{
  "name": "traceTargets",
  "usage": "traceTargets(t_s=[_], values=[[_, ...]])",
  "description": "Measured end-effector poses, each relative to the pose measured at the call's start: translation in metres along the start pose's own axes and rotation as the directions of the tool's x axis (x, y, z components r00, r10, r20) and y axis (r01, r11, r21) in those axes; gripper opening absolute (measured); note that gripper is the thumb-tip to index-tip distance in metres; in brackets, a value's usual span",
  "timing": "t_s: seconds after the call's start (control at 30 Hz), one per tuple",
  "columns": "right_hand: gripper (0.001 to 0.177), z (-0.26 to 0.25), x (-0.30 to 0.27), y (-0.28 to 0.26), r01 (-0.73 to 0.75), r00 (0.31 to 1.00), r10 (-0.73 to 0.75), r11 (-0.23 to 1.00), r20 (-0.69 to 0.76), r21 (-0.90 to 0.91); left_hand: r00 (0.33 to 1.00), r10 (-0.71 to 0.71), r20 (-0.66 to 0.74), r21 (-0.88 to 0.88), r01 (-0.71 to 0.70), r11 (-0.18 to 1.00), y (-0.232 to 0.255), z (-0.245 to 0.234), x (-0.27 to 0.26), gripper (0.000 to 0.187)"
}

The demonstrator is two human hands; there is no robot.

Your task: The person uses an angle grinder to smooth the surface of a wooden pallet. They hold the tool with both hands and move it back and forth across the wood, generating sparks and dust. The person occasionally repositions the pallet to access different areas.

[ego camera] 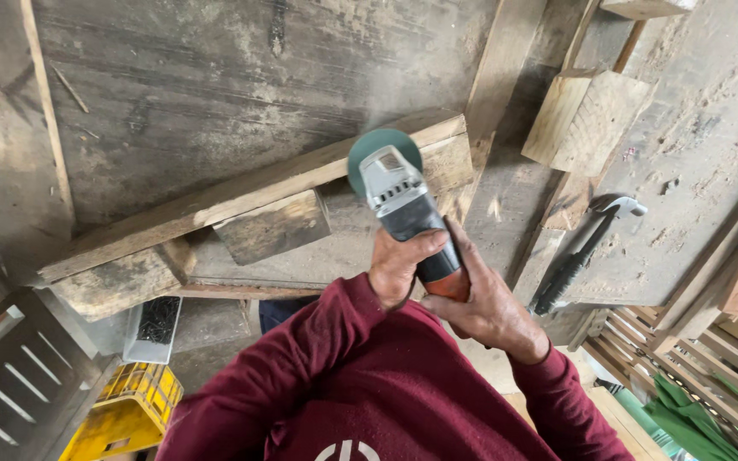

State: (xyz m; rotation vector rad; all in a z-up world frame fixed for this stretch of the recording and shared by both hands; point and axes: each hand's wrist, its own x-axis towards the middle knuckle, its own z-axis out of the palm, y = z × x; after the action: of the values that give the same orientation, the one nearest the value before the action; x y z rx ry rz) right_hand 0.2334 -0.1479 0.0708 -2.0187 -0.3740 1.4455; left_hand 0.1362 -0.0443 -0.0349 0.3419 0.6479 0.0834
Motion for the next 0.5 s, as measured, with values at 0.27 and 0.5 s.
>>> traceTargets(t_s=[0.27, 0.5], values=[[0.113, -0.039, -0.015, 0.040, -0.044, 0.989, 0.055, 0.996, -0.134, 0.083, 0.984, -0.094, 0.150, 0.005, 0.095, 0.996, -0.037, 0.038, 0.040, 0.033], [0.112, -0.059, -0.024, 0.076, -0.017, 0.966, 0.059, 0.986, -0.252, 0.164, 0.961, -0.177, 0.214, 0.071, 0.166, 0.984, -0.065, 0.057, 0.070, 0.027]])
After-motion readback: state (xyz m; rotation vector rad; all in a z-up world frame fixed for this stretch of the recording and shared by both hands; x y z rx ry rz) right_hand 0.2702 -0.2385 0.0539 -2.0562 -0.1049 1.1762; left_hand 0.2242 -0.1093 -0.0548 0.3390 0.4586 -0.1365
